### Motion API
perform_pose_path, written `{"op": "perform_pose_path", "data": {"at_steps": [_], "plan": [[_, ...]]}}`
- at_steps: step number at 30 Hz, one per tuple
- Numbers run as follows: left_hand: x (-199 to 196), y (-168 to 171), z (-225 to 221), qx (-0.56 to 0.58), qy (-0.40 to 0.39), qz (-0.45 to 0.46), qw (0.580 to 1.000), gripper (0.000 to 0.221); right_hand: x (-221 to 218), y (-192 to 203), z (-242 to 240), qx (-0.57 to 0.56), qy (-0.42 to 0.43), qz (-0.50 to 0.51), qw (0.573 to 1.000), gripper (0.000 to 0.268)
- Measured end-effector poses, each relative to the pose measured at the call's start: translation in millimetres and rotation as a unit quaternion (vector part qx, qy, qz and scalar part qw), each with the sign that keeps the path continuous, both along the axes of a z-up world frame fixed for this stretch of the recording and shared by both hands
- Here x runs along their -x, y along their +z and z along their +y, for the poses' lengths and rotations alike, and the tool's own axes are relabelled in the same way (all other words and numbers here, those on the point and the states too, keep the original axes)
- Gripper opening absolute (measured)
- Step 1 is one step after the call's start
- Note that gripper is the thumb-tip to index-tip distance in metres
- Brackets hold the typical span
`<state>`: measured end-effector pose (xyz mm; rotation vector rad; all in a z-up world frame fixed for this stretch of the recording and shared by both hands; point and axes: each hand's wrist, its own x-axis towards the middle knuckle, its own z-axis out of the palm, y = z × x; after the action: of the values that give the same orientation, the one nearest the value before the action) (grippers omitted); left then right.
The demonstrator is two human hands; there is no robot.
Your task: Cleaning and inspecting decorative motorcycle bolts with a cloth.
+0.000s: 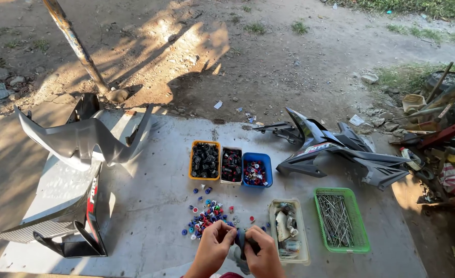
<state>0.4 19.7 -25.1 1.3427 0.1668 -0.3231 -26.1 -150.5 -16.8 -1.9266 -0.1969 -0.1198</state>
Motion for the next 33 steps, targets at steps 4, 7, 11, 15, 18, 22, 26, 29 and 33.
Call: {"op": "perform_pose_path", "data": {"at_steps": [4,7,11,15,18,22,26,29,33], "plan": [[-9,18,3,-0.047,-0.064,-0.02,0.997,0.011,-6,-73,-19,-0.247,-0.052,0.2,0.947,0.007],[-2,21,-9,-0.094,-0.025,-0.048,0.994,0.006,-8,-92,-26,-0.473,-0.048,0.333,0.814,0.013],[-6,-23,-14,-0.032,0.088,-0.045,0.995,0.011,-10,-90,-23,-0.465,-0.006,0.325,0.824,0.013],[-12,9,5,-0.01,0.06,-0.023,0.998,0.012,-9,-17,-8,-0.276,-0.059,0.225,0.933,0.018],[-8,0,13,-0.011,0.011,0.044,0.999,0.011,-3,7,4,-0.233,-0.065,0.171,0.955,0.038],[2,-63,7,0.183,-0.016,0.013,0.983,0.014,1,10,20,-0.016,-0.065,0.021,0.998,0.015],[9,-71,2,0.239,0.016,0.078,0.968,0.025,1,-15,17,-0.033,-0.097,0.056,0.993,0.008],[6,-67,6,0.112,0.024,0.027,0.993,0.051,0,-28,13,-0.096,-0.089,0.21,0.969,0.023],[22,-51,4,0.051,-0.008,-0.07,0.996,0.065,4,-74,4,-0.086,-0.073,0.199,0.973,0.028]]}}
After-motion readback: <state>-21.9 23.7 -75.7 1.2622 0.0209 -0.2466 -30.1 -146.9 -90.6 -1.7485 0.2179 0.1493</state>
